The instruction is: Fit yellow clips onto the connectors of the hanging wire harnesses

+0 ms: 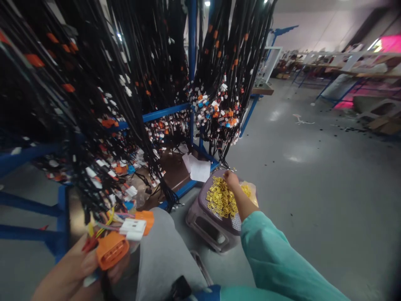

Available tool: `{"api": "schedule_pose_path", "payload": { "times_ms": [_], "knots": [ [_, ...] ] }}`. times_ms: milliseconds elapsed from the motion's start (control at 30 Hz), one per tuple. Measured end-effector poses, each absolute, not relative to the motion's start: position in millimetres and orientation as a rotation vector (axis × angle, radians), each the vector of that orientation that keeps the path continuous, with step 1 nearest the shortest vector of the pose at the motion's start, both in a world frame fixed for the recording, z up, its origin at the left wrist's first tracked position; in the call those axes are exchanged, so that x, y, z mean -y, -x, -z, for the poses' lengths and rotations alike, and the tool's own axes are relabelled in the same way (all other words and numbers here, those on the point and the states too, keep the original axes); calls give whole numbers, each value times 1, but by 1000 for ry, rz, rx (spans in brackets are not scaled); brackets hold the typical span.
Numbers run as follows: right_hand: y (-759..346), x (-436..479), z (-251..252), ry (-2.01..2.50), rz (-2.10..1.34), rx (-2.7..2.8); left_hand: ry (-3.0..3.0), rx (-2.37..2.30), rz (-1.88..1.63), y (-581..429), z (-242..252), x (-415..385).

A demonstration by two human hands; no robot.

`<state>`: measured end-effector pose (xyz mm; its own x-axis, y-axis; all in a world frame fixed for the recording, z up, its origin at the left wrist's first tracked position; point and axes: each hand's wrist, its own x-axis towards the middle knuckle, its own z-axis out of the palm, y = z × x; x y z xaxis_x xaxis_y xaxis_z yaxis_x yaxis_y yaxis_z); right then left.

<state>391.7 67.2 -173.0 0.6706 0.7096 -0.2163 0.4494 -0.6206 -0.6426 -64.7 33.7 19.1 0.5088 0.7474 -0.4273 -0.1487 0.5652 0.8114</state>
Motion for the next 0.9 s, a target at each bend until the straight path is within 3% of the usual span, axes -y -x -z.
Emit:
{"api": "schedule_pose_path", "payload": {
  "times_ms": [200,433,633,900],
  "knots": [
    [-326,-70,116,1748,-694,866,-721,-636,-689,27,-47,-22],
    [-221,-19,-4,1007,-883,1040,-612,-596,-707,17,-50,-21],
    [-163,26,-71,860,-535,1484,-583,-621,-722,18,-55,-19],
    [-134,27,-88,895,-241,1784,-568,-681,-748,21,-63,-15]
  ]
}}
